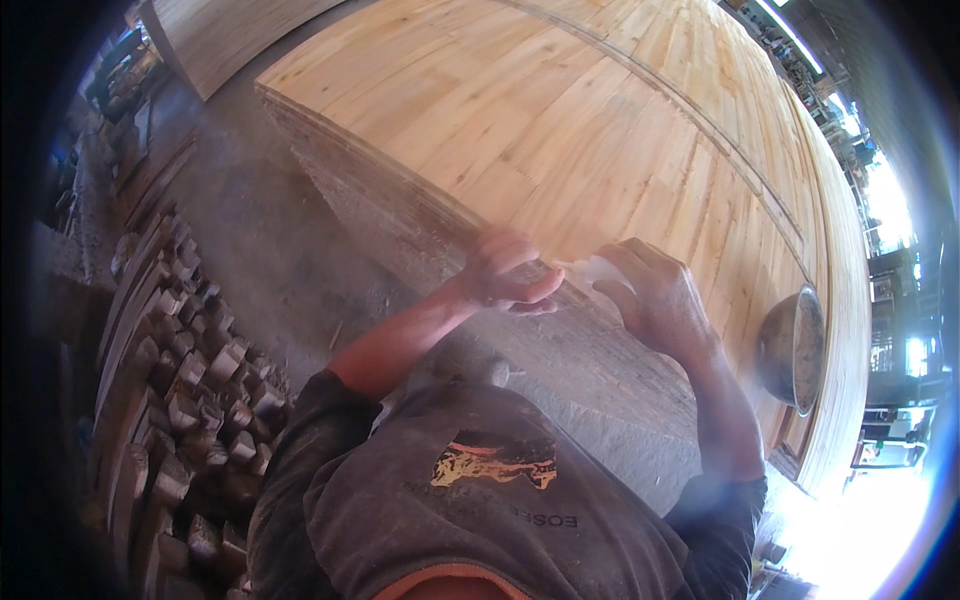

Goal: The person applies glue from a bottle along the edges of stacked wooden panels, then inserts thin wooden sticks into the seams to reinforce the joints. They repeat this process across multiple seams and then lift and reposition the panels to align them.

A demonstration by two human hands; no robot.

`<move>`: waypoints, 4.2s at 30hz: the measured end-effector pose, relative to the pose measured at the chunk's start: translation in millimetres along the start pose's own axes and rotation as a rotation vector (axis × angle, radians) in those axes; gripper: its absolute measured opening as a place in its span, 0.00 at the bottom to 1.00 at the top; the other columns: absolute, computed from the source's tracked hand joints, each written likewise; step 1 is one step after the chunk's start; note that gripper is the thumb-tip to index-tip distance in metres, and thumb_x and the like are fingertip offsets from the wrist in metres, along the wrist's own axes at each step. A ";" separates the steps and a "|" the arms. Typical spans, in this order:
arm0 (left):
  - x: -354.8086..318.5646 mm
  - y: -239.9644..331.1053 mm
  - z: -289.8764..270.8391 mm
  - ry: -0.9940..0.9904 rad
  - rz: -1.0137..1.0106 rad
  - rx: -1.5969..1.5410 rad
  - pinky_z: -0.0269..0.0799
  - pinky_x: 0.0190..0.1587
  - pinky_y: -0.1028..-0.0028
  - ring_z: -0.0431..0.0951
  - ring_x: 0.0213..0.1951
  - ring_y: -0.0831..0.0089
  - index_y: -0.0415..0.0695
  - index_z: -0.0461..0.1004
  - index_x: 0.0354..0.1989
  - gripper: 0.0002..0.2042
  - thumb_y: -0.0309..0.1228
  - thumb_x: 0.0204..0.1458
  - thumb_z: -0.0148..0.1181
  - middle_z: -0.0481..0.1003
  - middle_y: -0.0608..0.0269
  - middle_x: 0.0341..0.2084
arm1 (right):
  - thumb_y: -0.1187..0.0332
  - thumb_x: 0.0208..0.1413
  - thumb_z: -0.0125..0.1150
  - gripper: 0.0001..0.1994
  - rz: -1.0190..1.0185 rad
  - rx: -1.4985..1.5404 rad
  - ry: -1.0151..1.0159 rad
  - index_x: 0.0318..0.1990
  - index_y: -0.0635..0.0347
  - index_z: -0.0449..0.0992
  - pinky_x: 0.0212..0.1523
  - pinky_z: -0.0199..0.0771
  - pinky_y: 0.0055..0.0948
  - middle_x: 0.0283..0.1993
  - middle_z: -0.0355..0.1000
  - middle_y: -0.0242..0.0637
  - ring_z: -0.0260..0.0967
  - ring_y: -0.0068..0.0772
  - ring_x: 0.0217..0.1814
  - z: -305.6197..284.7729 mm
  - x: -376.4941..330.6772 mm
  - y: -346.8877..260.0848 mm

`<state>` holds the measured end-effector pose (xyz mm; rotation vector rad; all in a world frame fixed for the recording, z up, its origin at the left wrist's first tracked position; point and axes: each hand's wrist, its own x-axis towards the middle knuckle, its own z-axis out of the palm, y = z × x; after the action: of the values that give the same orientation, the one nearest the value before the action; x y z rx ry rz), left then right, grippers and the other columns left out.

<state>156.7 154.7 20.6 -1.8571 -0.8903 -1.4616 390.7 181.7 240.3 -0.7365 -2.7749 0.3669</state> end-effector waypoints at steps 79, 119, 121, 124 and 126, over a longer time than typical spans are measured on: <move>-5.5 3.1 6.9 0.068 -0.026 0.056 0.75 0.49 0.61 0.72 0.54 0.63 0.75 0.81 0.51 0.13 0.60 0.63 0.69 0.67 0.68 0.53 | 0.76 0.57 0.61 0.08 0.252 -0.171 0.102 0.41 0.63 0.85 0.50 0.82 0.53 0.45 0.82 0.51 0.81 0.61 0.48 -18.2 75.0 115.2; -12.7 4.2 7.3 0.007 0.006 0.180 0.70 0.52 0.58 0.66 0.55 0.61 0.75 0.75 0.57 0.17 0.63 0.67 0.59 0.63 0.66 0.53 | 0.68 0.56 0.69 0.10 0.387 -0.221 0.197 0.40 0.64 0.89 0.49 0.83 0.56 0.39 0.83 0.63 0.83 0.66 0.43 -37.5 157.0 286.6; -12.7 4.5 7.9 0.019 0.007 0.183 0.70 0.52 0.59 0.65 0.55 0.62 0.75 0.75 0.56 0.16 0.63 0.67 0.58 0.63 0.65 0.53 | 0.67 0.55 0.69 0.10 0.356 -0.240 0.215 0.40 0.63 0.89 0.48 0.84 0.56 0.38 0.83 0.63 0.83 0.66 0.43 -39.0 162.4 296.5; -13.1 5.5 7.6 0.022 0.003 0.185 0.70 0.53 0.60 0.65 0.54 0.62 0.76 0.74 0.55 0.15 0.63 0.67 0.58 0.63 0.66 0.52 | 0.69 0.53 0.68 0.11 0.445 -0.258 0.190 0.42 0.63 0.90 0.50 0.82 0.54 0.41 0.84 0.60 0.83 0.65 0.45 -41.5 169.8 311.8; -13.5 5.9 7.3 0.004 -0.003 0.203 0.69 0.54 0.60 0.65 0.54 0.62 0.76 0.74 0.53 0.14 0.63 0.67 0.58 0.63 0.66 0.52 | 0.69 0.53 0.68 0.12 0.466 -0.271 0.191 0.41 0.63 0.89 0.50 0.82 0.55 0.40 0.84 0.60 0.83 0.65 0.45 -42.9 173.8 321.9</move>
<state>163.4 155.1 5.5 -1.7033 -1.0001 -1.3238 401.8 548.9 213.2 -1.4100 -2.4772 -0.0060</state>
